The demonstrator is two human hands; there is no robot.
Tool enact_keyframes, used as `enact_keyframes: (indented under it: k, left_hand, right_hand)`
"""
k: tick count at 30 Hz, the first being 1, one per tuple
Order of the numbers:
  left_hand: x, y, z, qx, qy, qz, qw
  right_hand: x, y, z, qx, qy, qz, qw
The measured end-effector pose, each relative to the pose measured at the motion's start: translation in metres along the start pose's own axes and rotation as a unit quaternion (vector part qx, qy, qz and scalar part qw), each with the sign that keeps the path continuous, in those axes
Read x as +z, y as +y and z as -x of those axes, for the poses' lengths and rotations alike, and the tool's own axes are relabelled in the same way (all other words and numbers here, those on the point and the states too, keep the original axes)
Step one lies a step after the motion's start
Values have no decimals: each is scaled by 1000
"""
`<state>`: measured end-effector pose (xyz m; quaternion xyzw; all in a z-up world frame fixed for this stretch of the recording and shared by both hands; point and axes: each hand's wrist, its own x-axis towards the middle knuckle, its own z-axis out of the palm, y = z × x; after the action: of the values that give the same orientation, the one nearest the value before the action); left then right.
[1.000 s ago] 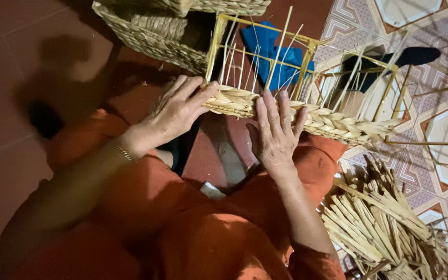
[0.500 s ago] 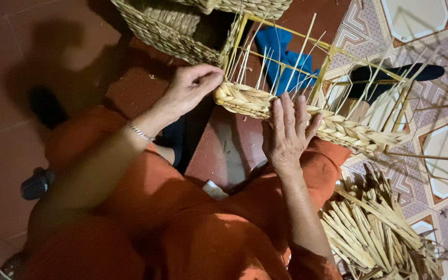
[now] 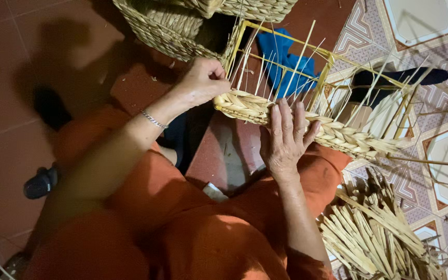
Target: The person weaves a rectangular basket using dried palm leaves and a yellow frame. They interlace the leaves through the frame, trim excess material with scissors, and adjust the weave to maintain shape.
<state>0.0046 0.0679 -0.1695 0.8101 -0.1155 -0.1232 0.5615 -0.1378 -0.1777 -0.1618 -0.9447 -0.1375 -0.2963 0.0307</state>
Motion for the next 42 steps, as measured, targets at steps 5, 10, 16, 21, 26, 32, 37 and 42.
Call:
enact_keyframes:
  k: [5, 10, 16, 21, 26, 32, 37, 42]
  left_hand:
    - [13, 6, -2, -41, 21, 26, 999]
    - [22, 2, 4, 128, 105, -184, 969]
    - [-2, 6, 11, 95, 25, -3, 995]
    - [-15, 42, 30, 81, 85, -94, 989]
    - [22, 80, 43, 343, 169, -203, 902]
    - [125, 90, -8, 383, 38, -125, 915]
    - [156, 91, -49, 266, 99, -126, 951]
    - [168, 83, -62, 215, 159, -57, 962]
  right_hand:
    - [-4, -2, 0, -1, -10, -6, 1000]
    - [-11, -5, -4, -1, -39, -9, 999]
    - [-37, 8, -12, -1, -30, -155, 987]
    - [-41, 43, -33, 27, 84, -71, 994]
    - [-28, 53, -43, 46, 130, -54, 989]
    - [-20, 48, -34, 64, 163, -86, 981]
    - [-22, 50, -32, 62, 153, -89, 982]
    - [-22, 49, -33, 69, 153, -87, 982]
